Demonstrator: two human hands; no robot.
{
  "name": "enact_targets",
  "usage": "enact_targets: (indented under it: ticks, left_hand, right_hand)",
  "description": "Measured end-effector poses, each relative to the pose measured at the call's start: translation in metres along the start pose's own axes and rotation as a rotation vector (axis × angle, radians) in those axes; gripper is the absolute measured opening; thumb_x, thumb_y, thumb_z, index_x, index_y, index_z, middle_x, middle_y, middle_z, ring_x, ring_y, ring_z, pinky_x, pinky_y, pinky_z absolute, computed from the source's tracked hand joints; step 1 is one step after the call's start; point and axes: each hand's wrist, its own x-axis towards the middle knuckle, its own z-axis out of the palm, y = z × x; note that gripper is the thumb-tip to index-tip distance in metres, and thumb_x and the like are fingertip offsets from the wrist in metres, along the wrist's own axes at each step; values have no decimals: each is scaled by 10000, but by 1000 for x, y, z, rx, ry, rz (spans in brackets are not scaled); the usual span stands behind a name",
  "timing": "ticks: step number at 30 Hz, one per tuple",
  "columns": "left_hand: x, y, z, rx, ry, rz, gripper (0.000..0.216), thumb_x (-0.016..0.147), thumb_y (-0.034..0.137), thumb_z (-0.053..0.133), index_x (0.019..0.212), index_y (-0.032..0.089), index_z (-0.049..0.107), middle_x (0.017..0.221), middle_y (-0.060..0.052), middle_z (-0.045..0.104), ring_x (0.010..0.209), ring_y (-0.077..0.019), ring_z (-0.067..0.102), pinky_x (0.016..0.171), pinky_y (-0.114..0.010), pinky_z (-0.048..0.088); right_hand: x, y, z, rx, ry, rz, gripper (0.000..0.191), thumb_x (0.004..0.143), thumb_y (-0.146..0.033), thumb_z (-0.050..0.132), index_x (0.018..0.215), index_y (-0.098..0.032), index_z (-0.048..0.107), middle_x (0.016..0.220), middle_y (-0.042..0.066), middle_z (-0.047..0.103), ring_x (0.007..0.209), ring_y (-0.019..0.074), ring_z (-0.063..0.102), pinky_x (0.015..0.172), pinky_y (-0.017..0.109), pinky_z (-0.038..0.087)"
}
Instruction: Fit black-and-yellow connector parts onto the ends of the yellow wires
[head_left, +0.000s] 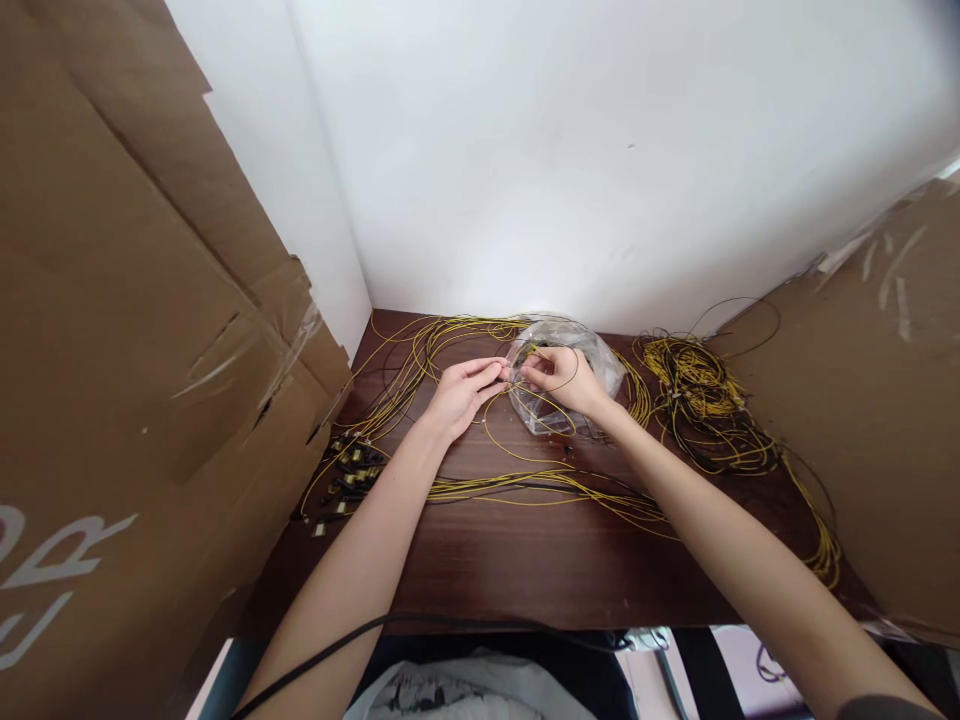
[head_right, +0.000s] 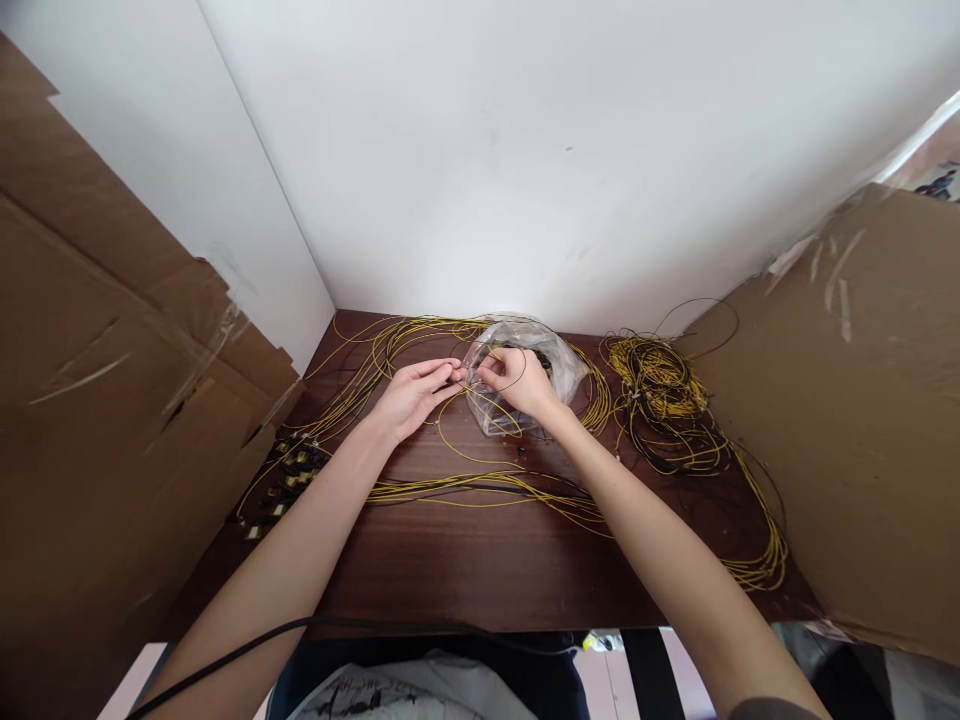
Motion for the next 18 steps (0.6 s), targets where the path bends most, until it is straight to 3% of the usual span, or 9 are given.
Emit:
enact_targets:
  ticks: [9,18]
  left_hand:
    - [-2,0,4,42,16,-5,127,693,116,687,817,90,704,752,-69,670,768,-125,615,921,-360,438]
    - [-2,-1,5,98,33,-12,152,682,125,698,826,76,693,753,-68,669,765,-123,617,917,-363,433]
  right_hand:
    - [5,1,10,22,-34,40,137,794,-276,521,764,-179,612,511,-13,632,461,119,565,505,209,393]
    - [2,2,25,-68,27,98,129,849,-267,470,829,-177,561,462,-15,596,493,138,582,594,217,412]
